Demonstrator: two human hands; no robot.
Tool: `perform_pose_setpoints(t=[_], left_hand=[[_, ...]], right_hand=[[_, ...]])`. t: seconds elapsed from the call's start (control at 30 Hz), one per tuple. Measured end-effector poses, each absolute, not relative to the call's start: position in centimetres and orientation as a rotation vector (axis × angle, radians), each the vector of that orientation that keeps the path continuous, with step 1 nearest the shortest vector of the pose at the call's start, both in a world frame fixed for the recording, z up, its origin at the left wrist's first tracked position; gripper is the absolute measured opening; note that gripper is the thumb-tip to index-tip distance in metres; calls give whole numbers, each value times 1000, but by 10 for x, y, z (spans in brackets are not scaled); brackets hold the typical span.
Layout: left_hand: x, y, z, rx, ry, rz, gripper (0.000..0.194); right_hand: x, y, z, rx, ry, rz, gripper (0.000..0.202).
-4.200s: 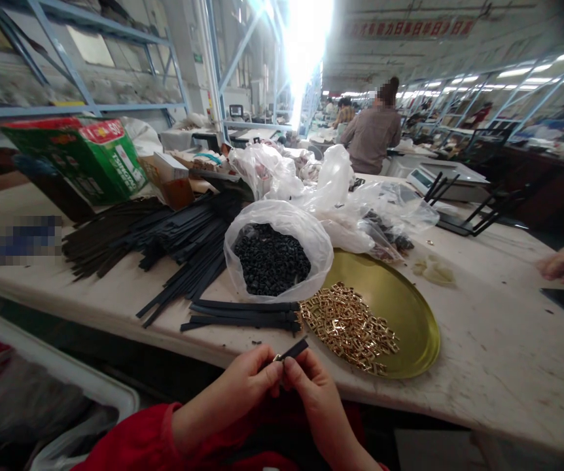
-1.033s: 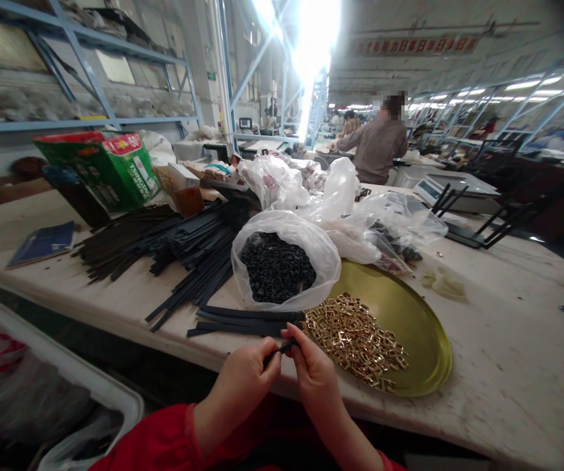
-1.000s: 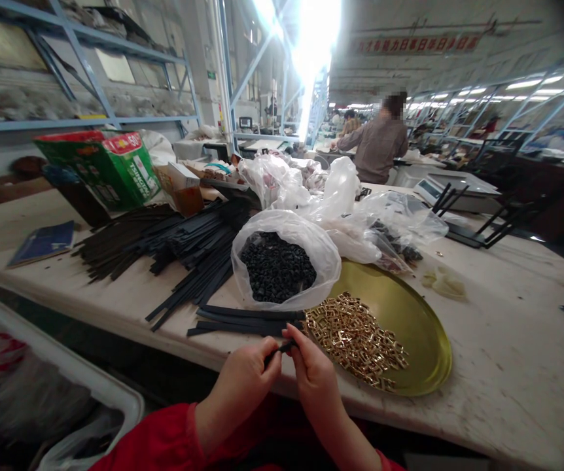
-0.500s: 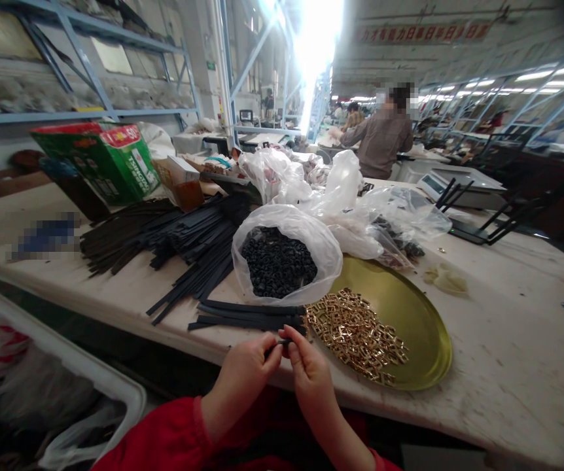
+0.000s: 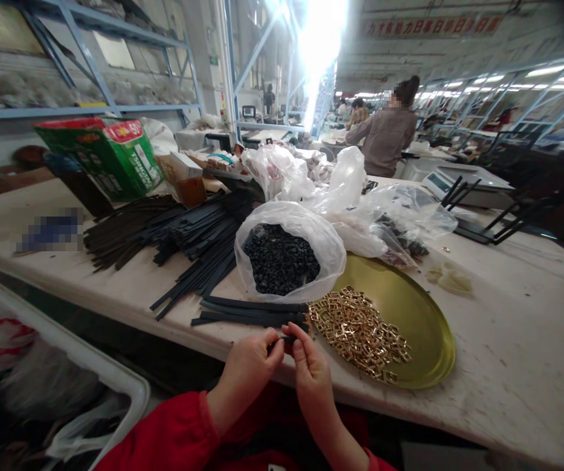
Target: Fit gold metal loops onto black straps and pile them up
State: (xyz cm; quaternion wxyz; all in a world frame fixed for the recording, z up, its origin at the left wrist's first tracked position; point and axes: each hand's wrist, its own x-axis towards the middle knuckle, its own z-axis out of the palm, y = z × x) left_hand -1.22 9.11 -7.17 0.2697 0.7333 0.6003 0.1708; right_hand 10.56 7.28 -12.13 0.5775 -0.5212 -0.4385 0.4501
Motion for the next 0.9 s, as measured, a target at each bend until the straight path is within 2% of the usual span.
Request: perform_pose_setpoints(t=[0.17, 0.37, 0.53, 0.9], left_hand=[[-14, 93, -74, 1976, 1635, 443, 24], [-14, 89, -70, 1967, 1415, 463, 26], [-15, 91, -71, 1949, 1366, 461, 27], [-18, 79, -66, 1845, 1296, 531, 17]], right_hand=[[106, 76, -123, -1177, -868, 1218, 32], [109, 71, -127, -1242, -1055, 1064, 29], [113, 69, -121, -1218, -1143, 1063, 26], [125, 71, -101, -1200, -896, 1434, 29]])
